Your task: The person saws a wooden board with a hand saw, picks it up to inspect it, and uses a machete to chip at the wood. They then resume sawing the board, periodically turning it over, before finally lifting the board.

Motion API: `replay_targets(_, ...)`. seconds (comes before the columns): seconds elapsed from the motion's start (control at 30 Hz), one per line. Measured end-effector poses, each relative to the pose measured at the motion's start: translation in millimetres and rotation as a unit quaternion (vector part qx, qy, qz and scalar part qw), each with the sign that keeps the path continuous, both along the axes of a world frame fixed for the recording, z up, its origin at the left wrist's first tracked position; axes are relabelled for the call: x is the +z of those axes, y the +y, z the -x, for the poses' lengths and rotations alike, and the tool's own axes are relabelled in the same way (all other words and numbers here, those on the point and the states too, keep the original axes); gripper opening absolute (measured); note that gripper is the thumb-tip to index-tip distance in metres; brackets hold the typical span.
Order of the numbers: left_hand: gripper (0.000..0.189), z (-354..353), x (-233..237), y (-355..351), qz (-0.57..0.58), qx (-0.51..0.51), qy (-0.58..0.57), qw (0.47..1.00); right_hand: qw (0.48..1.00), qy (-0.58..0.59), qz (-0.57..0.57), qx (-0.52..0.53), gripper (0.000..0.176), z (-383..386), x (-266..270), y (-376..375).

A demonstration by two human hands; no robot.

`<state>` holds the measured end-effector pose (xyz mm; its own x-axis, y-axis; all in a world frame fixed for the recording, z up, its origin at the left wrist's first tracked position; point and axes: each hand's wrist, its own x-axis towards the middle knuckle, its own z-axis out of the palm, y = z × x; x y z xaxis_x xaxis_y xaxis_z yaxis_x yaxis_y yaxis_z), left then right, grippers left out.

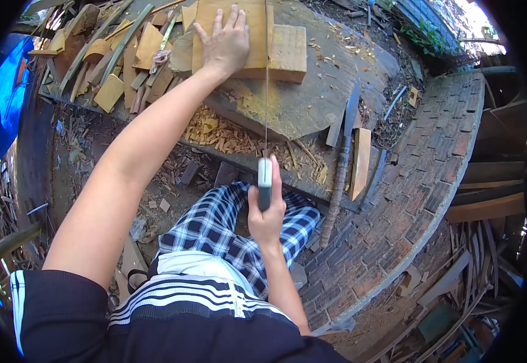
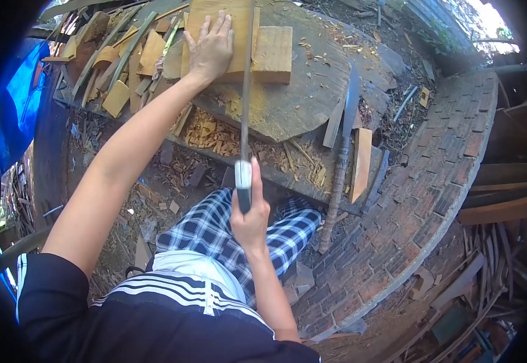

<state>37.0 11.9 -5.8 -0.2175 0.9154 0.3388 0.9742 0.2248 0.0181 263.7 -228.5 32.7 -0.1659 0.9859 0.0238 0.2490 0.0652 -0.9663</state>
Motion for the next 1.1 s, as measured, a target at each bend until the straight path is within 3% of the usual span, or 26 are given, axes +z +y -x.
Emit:
replay_targets(0.03,0.048,-5,2,-1,0.011,0.009,0.003,1.000,0.999,-0.003,0.043,0.013,0.073,4,0,14)
replay_targets(0.1,0.048,-6,3,1,0.008,0.013,0.003,1.000,0.999,0.022,-0.027,-0.008,0.072,33,-6,75)
replay_targets(0.17,0.048,-5,3,0,0.013,0.014,0.004,1.000,0.999,-0.035,0.027,-0.004,0.072,51,-5,113)
replay_targets(0.4,0.048,-1,8,-13,0.005,-0.015,-0.036,0.999,1.000,-0.003,0.005,0.006,0.081,57,-9,76)
replay_targets(0.5,0.050,-8,14,-8,-0.001,0.019,-0.057,0.998,1.000,-0.012,-0.027,-0.009,0.078,57,-20,98)
replay_targets(0.57,0.050,-15,23,-14,0.013,0.025,-0.054,0.998,0.999,-0.023,-0.034,0.036,0.074,39,-17,122)
replay_targets(0.63,0.049,-14,14,-7,0.008,0.024,-0.029,0.999,0.998,0.012,0.032,0.051,0.071,34,-19,128)
replay_targets(0.7,0.049,-10,6,-6,-0.014,0.018,-0.032,0.999,0.999,0.005,-0.053,0.014,0.073,43,-21,123)
replay_targets(0.8,0.049,-8,9,-7,0.007,0.022,-0.029,0.999,0.997,-0.066,0.048,0.006,0.074,48,12,116)
replay_targets(0.9,0.049,-3,2,-6,-0.013,0.012,-0.020,1.000,0.995,-0.067,0.072,0.024,0.074,43,25,120)
replay_targets(0.97,0.049,-1,-1,-3,-0.016,0.007,-0.021,1.000,0.998,-0.026,0.053,0.015,0.074,41,-1,120)
replay_targets(1.03,0.049,0,0,-3,0.000,0.021,-0.015,1.000,0.998,0.025,-0.060,0.017,0.074,42,-16,120)
replay_targets(1.1,0.049,2,0,-3,-0.007,0.008,-0.013,1.000,0.999,0.033,-0.003,0.024,0.073,32,-22,112)
